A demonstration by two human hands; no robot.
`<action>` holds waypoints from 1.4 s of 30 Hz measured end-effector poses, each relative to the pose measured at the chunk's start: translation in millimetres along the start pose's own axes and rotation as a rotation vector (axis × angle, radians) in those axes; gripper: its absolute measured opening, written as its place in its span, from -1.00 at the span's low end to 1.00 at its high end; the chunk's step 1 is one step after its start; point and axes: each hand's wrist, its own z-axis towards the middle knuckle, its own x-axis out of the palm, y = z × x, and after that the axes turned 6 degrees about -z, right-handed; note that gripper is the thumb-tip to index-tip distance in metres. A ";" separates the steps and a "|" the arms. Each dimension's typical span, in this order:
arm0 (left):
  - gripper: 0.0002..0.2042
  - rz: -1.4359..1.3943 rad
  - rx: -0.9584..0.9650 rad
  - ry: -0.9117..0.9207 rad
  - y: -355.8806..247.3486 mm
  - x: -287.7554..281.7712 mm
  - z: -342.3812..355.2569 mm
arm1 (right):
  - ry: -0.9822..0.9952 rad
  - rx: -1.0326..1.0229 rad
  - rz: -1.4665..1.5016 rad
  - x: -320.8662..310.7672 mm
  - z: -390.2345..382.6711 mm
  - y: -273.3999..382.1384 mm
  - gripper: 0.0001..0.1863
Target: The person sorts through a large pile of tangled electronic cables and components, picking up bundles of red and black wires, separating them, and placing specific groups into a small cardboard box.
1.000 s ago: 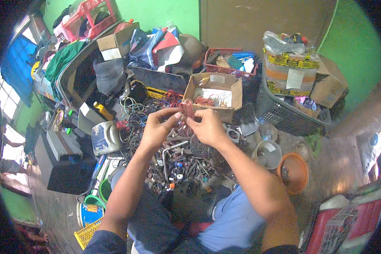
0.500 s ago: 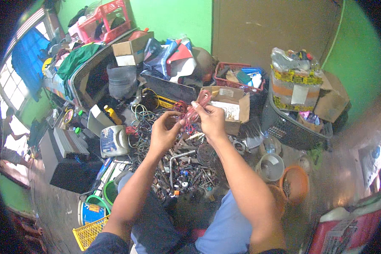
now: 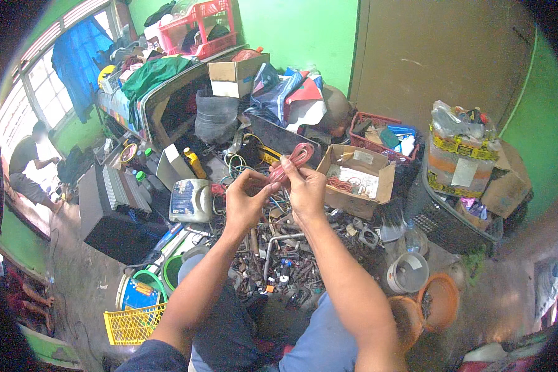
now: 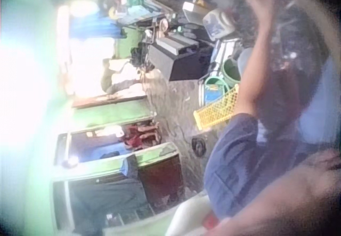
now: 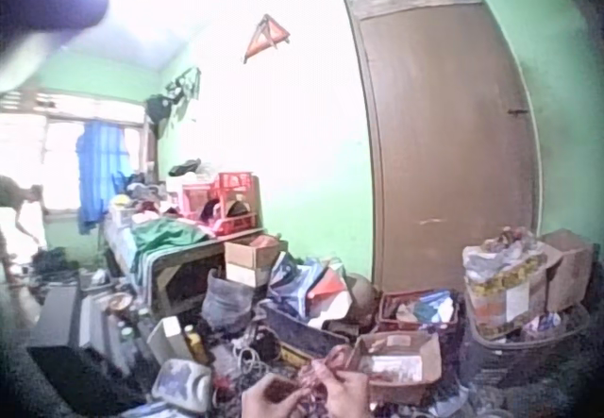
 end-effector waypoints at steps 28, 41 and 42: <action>-0.81 0.271 0.215 0.363 21.2 7.9 16.5 | 0.032 -0.025 -0.844 -79.5 14.0 34.0 -0.73; -0.72 0.283 0.464 0.342 25.8 10.1 19.6 | 0.333 0.011 -1.204 -80.1 -8.5 48.9 -0.76; -0.71 0.288 0.483 0.332 26.1 10.4 19.8 | 0.351 0.025 -1.193 -79.9 -9.1 50.3 -0.77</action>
